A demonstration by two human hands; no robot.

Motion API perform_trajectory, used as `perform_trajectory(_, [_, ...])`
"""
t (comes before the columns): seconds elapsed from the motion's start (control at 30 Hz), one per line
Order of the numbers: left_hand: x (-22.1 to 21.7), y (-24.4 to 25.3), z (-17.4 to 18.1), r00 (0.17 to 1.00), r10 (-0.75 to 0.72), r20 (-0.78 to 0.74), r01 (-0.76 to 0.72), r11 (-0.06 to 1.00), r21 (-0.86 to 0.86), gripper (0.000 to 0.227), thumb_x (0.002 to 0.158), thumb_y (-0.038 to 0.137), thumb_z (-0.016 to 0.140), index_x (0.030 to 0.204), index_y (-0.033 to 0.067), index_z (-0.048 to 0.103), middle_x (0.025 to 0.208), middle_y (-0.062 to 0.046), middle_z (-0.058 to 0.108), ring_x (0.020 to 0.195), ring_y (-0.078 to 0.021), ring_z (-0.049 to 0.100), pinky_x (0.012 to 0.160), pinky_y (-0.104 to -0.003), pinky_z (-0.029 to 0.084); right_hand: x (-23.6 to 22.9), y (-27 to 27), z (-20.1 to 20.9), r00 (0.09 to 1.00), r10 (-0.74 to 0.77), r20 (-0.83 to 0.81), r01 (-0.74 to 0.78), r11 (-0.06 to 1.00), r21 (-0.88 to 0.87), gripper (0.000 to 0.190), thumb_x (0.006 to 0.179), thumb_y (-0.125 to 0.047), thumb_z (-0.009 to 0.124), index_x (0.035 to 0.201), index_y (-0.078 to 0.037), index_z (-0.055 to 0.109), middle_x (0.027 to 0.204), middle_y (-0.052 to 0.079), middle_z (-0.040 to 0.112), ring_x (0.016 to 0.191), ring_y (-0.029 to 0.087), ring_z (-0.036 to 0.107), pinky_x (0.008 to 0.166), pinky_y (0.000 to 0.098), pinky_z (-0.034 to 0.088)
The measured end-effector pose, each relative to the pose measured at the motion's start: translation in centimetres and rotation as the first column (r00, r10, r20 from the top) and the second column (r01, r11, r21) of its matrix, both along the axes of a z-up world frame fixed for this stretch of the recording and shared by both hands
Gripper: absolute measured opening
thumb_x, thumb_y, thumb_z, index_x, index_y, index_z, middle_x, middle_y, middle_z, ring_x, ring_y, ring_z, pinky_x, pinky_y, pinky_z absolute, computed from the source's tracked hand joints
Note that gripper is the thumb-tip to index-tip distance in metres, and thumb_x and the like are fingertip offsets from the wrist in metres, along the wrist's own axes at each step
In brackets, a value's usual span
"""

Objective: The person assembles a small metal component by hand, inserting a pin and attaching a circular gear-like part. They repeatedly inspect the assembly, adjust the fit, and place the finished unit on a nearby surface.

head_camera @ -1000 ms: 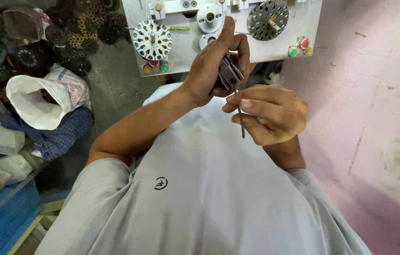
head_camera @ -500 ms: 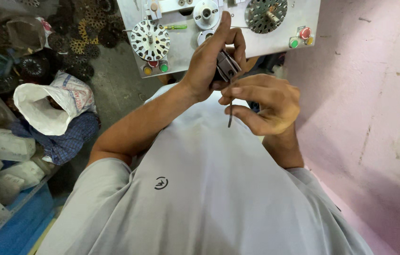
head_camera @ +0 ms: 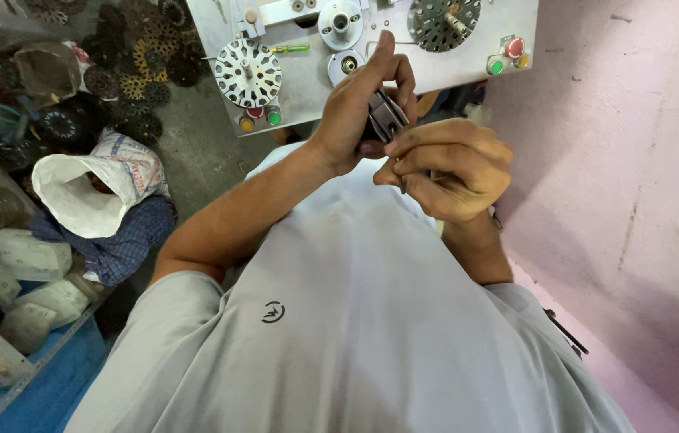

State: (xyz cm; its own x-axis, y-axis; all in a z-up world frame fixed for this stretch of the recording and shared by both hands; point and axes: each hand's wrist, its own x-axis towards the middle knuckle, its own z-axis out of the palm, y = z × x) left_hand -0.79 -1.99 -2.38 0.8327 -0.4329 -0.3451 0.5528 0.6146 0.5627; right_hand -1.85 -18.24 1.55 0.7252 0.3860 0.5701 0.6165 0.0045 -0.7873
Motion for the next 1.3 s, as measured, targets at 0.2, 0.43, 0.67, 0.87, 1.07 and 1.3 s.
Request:
perform_trajectory(0.2, [0.4, 0.3, -0.1, 1.000, -0.012, -0.007, 0.011, 1.000, -0.020, 0.063, 0.102, 0.067, 0.040, 0.084, 0.0076, 0.051, 0.067, -0.010, 0.058, 0.040, -0.0094, 0.034, 0.034, -0.024, 0.020, 0.7, -1.0, 0.7, 0.986, 0.137, -0.098, -0.142, 0.989, -0.041, 0.021, 0.082, 0.017, 0.064, 0.099, 0.009, 0.071, 0.094, 0.019, 0.071, 0.079, 0.024, 0.079, 0.069, 0.0309, 0.069])
perform_trajectory(0.43, [0.4, 0.0, -0.1, 0.999, -0.025, 0.020, 0.025, 1.000, -0.013, 0.061, 0.103, 0.064, 0.041, 0.080, 0.0077, 0.050, 0.066, -0.010, 0.058, 0.038, -0.0089, 0.033, 0.031, -0.023, 0.020, 1.3, -1.1, -0.2, 0.992, 0.117, 0.052, -0.120, 0.990, 0.068, 0.015, 0.080, 0.007, 0.080, 0.093, 0.005, 0.074, 0.087, 0.016, 0.074, 0.071, 0.022, 0.075, 0.059, 0.0296, 0.058])
perform_trajectory(0.67, [0.3, -0.6, -0.2, 0.999, -0.047, 0.022, 0.049, 0.995, -0.092, 0.053, 0.106, 0.056, 0.041, 0.089, 0.0076, 0.053, 0.075, -0.012, 0.061, 0.044, -0.0117, 0.040, 0.035, -0.025, 0.025, 0.1, -1.1, -0.8, 0.996, -0.075, -0.044, 0.079, 0.991, 0.111, 0.016, 0.084, 0.008, 0.083, 0.094, 0.002, 0.073, 0.086, 0.012, 0.071, 0.071, 0.022, 0.071, 0.058, 0.0290, 0.056])
perform_trajectory(0.87, [0.8, 0.2, -0.4, 0.978, -0.203, -0.049, 0.158, 0.873, -0.461, 0.042, 0.108, 0.048, 0.042, 0.100, 0.0095, 0.056, 0.083, -0.009, 0.054, 0.051, -0.0110, 0.036, 0.042, -0.024, 0.026, 1.6, -3.3, -1.0, 0.966, -0.260, 0.019, 0.253, 0.954, 0.158, 0.021, 0.083, 0.000, 0.084, 0.100, 0.002, 0.072, 0.084, 0.010, 0.066, 0.071, 0.017, 0.062, 0.055, 0.0272, 0.047])
perform_trajectory(1.07, [1.1, 0.6, -1.0, 0.995, -0.051, -0.082, 0.026, 0.959, -0.281, 0.061, 0.105, 0.065, 0.044, 0.092, 0.0069, 0.057, 0.082, -0.011, 0.064, 0.048, -0.0136, 0.039, 0.046, -0.028, 0.029, 1.4, -4.1, -0.4, 0.984, -0.174, -0.043, 0.153, 0.943, -0.296, 0.022, 0.106, 0.007, 0.080, 0.126, 0.000, 0.074, 0.103, 0.010, 0.057, 0.081, 0.014, 0.063, 0.068, 0.0243, 0.050])
perform_trajectory(1.3, [1.1, -0.1, -1.5, 0.996, 0.081, -0.047, -0.085, 0.993, -0.077, 0.057, 0.101, 0.064, 0.048, 0.086, 0.0094, 0.053, 0.076, -0.006, 0.061, 0.046, -0.0099, 0.038, 0.041, -0.026, 0.028, 0.5, -3.2, -1.2, 0.973, -0.206, -0.109, 0.148, 0.907, -0.394, 0.025, 0.101, 0.008, 0.079, 0.122, -0.006, 0.078, 0.101, 0.007, 0.057, 0.071, 0.010, 0.054, 0.061, 0.0238, 0.043])
